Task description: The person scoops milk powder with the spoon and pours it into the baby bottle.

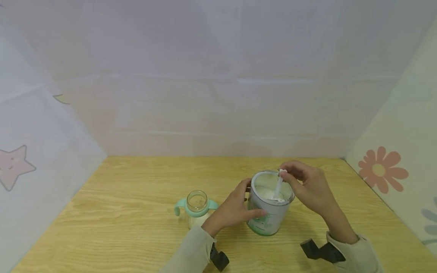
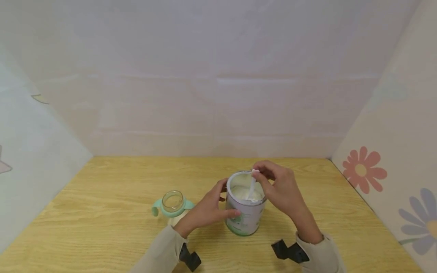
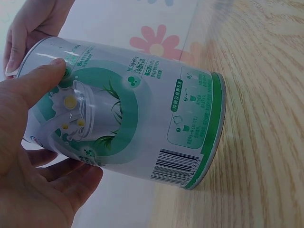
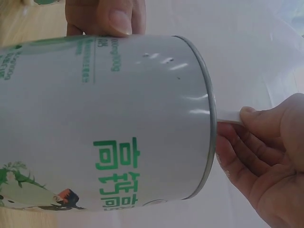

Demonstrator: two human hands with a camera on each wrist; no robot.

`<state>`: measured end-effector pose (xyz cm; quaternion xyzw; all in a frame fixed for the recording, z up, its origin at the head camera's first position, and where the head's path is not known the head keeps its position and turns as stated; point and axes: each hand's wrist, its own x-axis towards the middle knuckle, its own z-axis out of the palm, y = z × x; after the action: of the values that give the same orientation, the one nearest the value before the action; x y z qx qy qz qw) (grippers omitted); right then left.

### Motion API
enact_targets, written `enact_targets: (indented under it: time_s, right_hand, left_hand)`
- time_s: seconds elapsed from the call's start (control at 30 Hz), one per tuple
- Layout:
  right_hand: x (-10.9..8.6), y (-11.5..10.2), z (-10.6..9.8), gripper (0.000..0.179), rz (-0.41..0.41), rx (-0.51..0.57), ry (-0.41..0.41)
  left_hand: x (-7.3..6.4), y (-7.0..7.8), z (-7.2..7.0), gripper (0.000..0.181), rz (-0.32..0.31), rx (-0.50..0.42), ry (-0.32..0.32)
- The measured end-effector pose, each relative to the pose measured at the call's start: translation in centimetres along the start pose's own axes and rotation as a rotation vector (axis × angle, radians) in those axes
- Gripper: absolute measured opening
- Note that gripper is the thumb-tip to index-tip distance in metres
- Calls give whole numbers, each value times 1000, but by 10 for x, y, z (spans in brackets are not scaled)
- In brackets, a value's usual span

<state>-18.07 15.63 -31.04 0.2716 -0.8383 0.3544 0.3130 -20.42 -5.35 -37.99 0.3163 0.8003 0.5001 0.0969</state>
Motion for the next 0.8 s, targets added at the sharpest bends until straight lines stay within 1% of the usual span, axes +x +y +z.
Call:
enact_targets:
  time_s: [0.23,0.4,0.6,0.8]
  right_hand:
    - [-1,-1,0,18,-5,-3,-8]
    - [-1,-4,-1,19,-22,22,-8]
    - [-1,-8,-3,17,-42,55,-19]
    - [-1,-10,-5,22,-49,55,6]
  left_hand:
    - [0,-1,0,86,1,-8,-1]
    - [1,-3,1,86,8,-5,-4]
    - [1,-4,1,86,2,-8,-1]
    - [1,-2,0,86,3,-2,-2]
